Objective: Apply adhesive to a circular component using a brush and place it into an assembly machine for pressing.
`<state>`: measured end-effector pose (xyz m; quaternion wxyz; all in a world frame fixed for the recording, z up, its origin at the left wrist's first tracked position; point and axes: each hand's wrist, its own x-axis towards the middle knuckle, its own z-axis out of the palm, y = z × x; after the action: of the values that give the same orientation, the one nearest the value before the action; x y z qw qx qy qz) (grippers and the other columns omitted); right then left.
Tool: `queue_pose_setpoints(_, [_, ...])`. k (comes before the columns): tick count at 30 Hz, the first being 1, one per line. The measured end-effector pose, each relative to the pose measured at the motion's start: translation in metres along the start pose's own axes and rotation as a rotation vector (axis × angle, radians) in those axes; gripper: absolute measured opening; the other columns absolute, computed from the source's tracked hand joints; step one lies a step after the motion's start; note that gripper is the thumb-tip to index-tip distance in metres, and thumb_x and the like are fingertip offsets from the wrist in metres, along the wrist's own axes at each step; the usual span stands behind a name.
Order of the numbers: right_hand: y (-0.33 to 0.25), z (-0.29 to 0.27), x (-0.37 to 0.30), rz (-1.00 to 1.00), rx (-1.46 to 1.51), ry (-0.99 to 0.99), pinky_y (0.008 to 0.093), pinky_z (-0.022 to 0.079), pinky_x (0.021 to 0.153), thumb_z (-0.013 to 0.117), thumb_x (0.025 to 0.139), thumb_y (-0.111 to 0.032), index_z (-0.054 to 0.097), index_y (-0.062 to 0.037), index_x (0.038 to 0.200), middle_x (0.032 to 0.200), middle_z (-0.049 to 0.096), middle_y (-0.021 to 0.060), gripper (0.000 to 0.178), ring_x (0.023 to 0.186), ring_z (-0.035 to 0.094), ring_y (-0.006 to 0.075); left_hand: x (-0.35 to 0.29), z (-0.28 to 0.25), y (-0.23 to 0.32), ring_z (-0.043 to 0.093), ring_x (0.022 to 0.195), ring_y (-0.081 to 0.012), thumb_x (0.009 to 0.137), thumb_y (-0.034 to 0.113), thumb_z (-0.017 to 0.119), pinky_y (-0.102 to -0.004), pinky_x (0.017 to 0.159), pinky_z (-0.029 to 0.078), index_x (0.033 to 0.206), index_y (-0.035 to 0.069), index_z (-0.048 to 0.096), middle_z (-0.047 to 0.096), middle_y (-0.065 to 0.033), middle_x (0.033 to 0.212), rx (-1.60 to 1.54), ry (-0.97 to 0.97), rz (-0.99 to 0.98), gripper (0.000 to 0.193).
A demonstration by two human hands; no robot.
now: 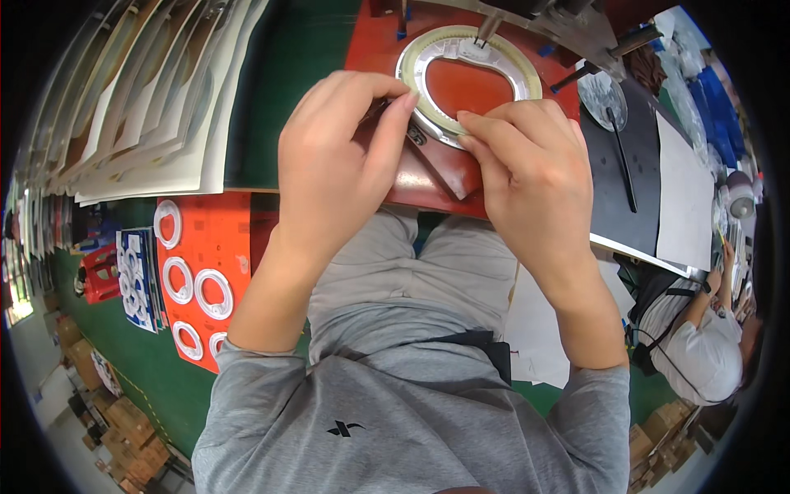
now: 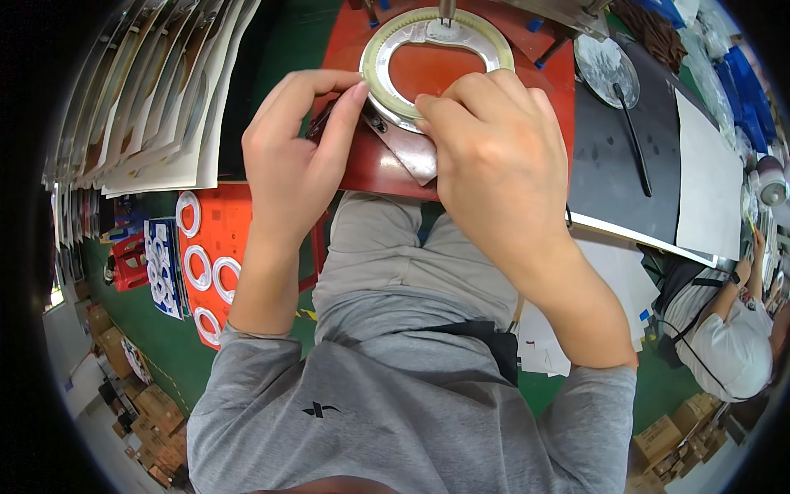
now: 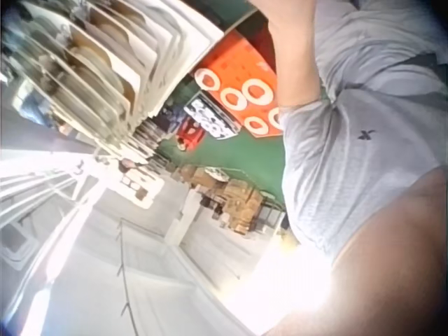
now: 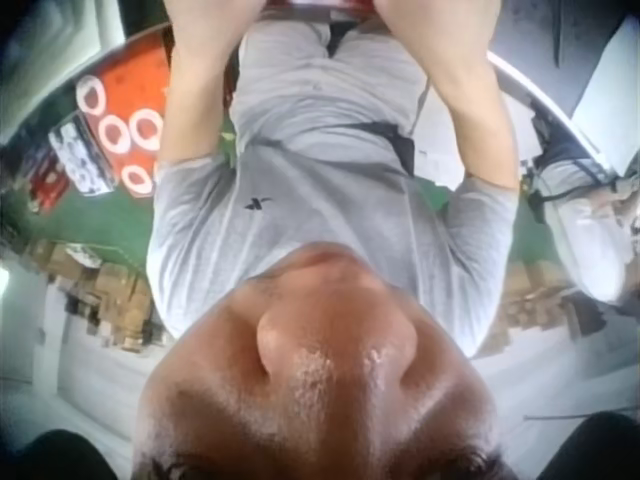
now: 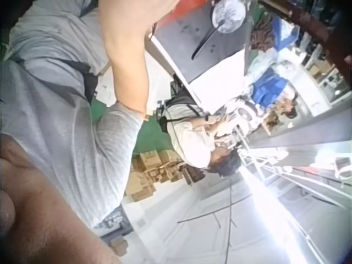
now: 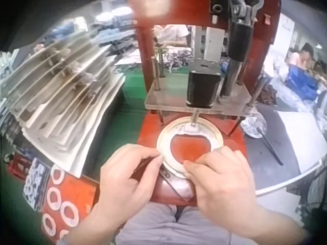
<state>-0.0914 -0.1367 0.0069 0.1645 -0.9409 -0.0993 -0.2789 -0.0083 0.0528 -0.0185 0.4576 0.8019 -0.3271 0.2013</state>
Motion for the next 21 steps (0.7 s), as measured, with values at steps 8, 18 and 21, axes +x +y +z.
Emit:
queue_pose_setpoints(8, [0.002,0.003,0.000,-0.042,-0.027,0.024,0.0364,0.045,0.076,0.079,0.082,-0.006,0.082,-0.0071,0.098,0.088,0.067,0.0012,0.016,0.088,0.064,0.0212,0.019,0.025,-0.014,0.073,0.094,-0.0176,0.096,0.009,0.076,-0.0288,0.083,0.058,0.114,0.000,0.078,0.078,-0.0122,0.117,-0.043,-0.001,-0.085,0.021])
queue_pose_setpoints(18, [0.020,-0.007,-0.001,-0.052,0.024,0.004,0.0396,0.049,0.090,0.077,0.090,-0.011,0.078,-0.0090,0.120,0.117,0.072,0.0061,0.030,0.105,0.066,0.0286,0.020,0.030,-0.016,0.076,0.095,-0.0139,0.097,0.003,0.072,-0.0262,0.086,0.059,0.112,0.000,0.080,0.080,-0.0118,0.115,-0.240,0.036,-0.188,0.017])
queue_pose_setpoints(21, [0.033,0.011,0.008,0.013,0.061,0.080,0.0448,0.050,0.100,0.075,0.098,-0.017,0.071,-0.0015,0.130,0.125,0.071,0.0169,0.036,0.115,0.065,0.0362,0.020,0.026,-0.017,0.077,0.096,-0.0146,0.096,0.002,0.072,-0.0266,0.087,0.059,0.111,0.000,0.080,0.080,-0.0116,0.114,-0.196,-0.004,-0.201,0.017])
